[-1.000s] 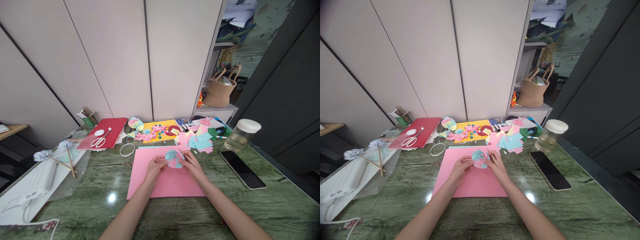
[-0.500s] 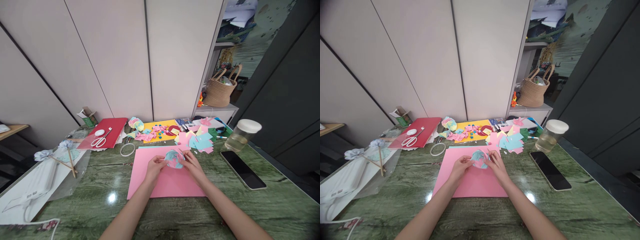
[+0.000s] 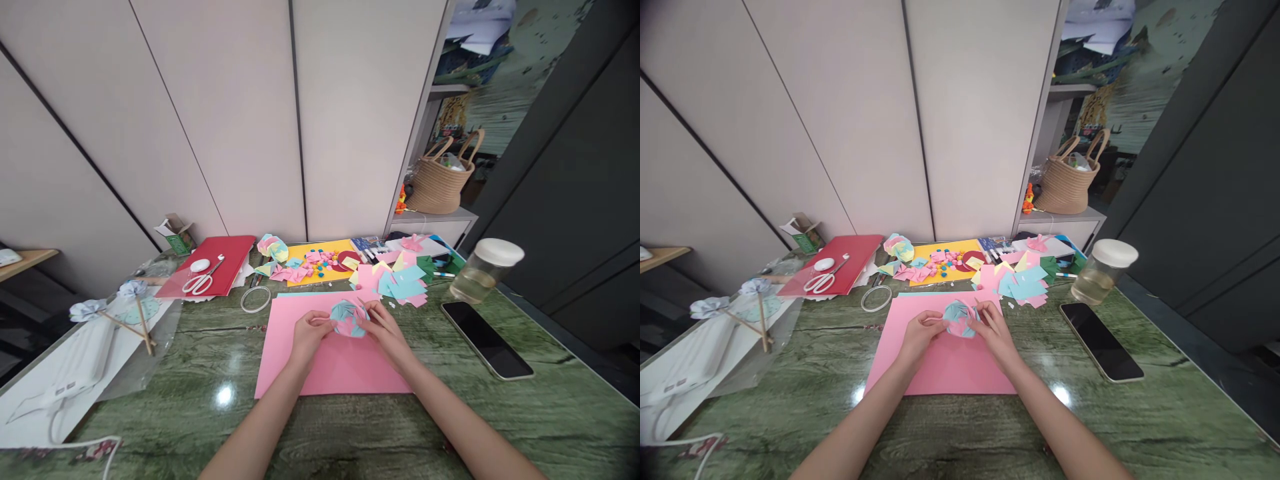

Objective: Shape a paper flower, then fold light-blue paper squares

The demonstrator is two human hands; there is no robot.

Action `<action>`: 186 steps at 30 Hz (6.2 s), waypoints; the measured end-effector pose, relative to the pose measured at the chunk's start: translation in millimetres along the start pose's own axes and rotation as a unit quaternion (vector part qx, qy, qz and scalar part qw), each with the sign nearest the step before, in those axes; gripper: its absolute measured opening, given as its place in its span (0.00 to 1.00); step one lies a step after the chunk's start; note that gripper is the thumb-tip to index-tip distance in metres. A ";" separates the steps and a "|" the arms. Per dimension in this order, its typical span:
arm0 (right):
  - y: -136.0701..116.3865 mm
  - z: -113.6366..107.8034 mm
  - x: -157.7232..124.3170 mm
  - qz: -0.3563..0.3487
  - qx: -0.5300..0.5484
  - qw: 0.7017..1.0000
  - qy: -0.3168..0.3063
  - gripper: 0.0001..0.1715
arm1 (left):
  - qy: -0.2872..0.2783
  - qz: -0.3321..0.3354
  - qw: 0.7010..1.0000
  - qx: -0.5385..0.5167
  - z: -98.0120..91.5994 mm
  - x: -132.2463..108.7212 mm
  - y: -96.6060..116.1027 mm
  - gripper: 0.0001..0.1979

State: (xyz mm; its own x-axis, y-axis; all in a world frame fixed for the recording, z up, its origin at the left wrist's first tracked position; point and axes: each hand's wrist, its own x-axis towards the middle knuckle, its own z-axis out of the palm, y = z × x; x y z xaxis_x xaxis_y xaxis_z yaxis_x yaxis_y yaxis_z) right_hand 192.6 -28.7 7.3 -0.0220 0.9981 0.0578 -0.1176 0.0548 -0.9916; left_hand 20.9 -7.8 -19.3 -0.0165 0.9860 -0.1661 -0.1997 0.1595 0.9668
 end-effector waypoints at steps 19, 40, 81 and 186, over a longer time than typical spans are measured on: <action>-3.8 4.6 -1.1 -0.027 -0.018 0.999 -0.033 0.15 | 0.024 -0.010 1.000 0.017 4.3 -2.6 5.3 0.14; -6.3 4.1 0.9 -0.012 -0.049 0.998 -0.045 0.17 | 0.006 0.058 0.990 0.127 3.9 -7.0 12.5 0.11; -11.0 7.2 -0.9 0.043 0.136 0.989 -0.041 0.15 | -0.044 -0.082 0.993 -0.078 5.9 -8.9 11.7 0.19; -0.2 7.6 -4.1 -0.046 -0.080 0.995 -0.043 0.11 | -0.017 0.098 0.982 0.161 -0.9 0.9 7.0 0.06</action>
State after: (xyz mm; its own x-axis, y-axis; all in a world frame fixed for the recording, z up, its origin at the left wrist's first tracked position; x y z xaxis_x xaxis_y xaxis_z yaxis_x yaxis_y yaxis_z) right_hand 185.1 -33.0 8.1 -0.1032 0.9830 0.1519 0.0357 0.1563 -0.9871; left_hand 18.6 -5.9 -12.9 0.0095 0.9995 0.0314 0.1235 -0.0323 0.9918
